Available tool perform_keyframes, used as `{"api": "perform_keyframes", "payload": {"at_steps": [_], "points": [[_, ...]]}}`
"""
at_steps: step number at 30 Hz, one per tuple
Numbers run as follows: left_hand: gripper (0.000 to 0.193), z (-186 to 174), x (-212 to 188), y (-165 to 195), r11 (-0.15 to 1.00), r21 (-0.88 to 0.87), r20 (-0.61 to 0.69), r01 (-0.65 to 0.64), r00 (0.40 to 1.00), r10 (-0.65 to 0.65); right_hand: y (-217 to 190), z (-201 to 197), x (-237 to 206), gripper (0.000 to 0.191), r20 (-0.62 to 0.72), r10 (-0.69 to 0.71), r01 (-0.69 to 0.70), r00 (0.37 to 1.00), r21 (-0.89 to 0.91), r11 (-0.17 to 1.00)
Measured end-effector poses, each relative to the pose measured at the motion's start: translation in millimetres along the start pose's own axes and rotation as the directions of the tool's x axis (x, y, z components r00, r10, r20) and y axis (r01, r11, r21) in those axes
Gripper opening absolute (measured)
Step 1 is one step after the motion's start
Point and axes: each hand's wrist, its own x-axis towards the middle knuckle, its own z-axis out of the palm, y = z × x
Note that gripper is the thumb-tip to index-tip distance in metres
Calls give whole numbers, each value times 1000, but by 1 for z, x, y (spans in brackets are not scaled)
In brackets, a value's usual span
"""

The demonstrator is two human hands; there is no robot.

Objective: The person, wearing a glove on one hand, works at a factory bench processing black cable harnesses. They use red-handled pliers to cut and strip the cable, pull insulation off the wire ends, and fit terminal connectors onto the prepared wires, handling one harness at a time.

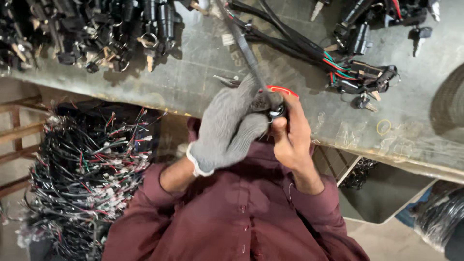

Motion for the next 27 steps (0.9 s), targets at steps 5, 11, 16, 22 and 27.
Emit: {"api": "perform_keyframes", "payload": {"at_steps": [5,11,16,22,27], "points": [[61,2,7,11,997,9,-91,81,993,-79,9,-4,3,42,236,255,-344,938,522,781],[43,-8,16,-4,983,-124,156,-138,975,157,-14,-15,14,36,266,26,-125,964,360,925],[42,-7,10,-15,977,-161,140,-142,976,165,-29,-23,37,44,439,-27,-136,898,335,932],[31,-12,1,-17,852,-520,209,-68,957,203,11,-24,5,63,710,-153,-494,688,612,618],[17,7,2,-8,846,-526,84,90,995,-53,50,11,-17,55,439,-28,-258,898,577,775]]}}
